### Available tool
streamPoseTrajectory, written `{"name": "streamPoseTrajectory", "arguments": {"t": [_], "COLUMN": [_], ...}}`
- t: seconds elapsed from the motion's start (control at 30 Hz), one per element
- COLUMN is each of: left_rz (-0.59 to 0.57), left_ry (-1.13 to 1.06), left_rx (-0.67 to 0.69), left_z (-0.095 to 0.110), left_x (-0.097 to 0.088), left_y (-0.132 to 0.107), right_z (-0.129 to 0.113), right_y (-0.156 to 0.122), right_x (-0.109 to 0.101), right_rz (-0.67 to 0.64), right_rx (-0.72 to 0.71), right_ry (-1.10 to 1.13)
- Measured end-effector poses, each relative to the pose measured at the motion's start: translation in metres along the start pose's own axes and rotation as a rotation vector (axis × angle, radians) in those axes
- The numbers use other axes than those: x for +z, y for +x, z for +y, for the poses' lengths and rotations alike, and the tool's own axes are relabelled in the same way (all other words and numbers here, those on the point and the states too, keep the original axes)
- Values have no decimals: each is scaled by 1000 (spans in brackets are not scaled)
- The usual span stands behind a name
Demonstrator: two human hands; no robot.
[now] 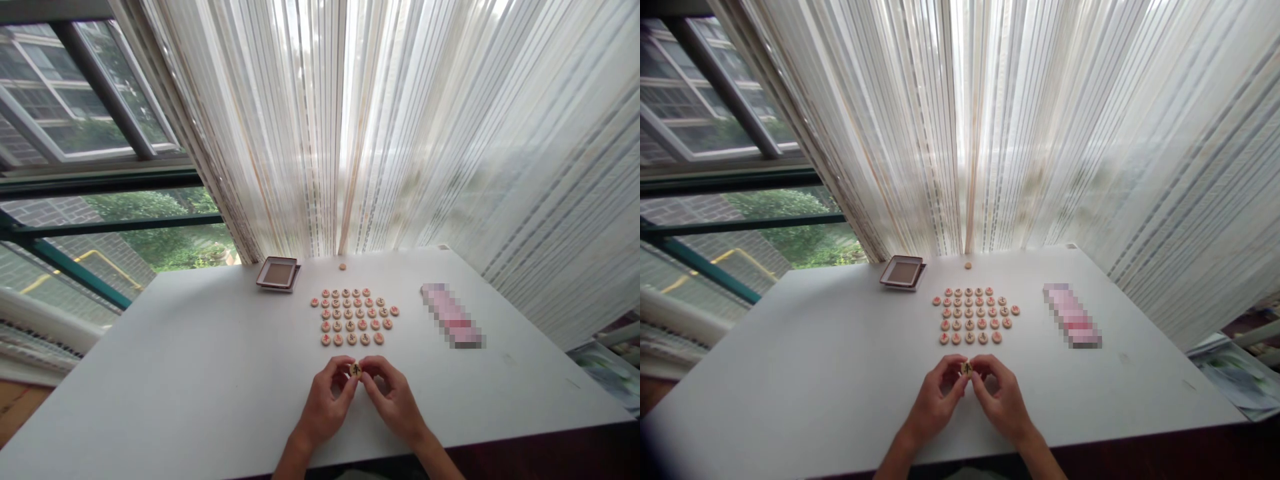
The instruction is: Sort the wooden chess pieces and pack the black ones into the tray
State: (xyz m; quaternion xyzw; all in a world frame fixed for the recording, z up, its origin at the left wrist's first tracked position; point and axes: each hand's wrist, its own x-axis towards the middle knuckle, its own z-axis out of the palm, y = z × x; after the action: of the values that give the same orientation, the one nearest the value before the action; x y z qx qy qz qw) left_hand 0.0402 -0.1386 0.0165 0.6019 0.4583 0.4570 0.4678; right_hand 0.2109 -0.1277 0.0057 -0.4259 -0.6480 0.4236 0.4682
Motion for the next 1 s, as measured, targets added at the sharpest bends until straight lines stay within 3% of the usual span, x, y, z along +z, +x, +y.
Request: {"name": "streamPoseTrajectory", "arguments": {"t": [0.37, 0.7, 1.0], "left_rz": [-10, 75, 69], "left_ry": [-37, 54, 12], "left_rx": [-18, -55, -39], "left_z": [2, -5, -4], "left_x": [-2, 5, 5], "left_y": [0, 3, 3], "right_z": [0, -8, -7], "right_y": [1, 2, 3], "right_x": [0, 0, 5], "right_rz": [1, -56, -57], "right_rx": [35, -60, -56], "right_ry": [-5, -66, -82]}}
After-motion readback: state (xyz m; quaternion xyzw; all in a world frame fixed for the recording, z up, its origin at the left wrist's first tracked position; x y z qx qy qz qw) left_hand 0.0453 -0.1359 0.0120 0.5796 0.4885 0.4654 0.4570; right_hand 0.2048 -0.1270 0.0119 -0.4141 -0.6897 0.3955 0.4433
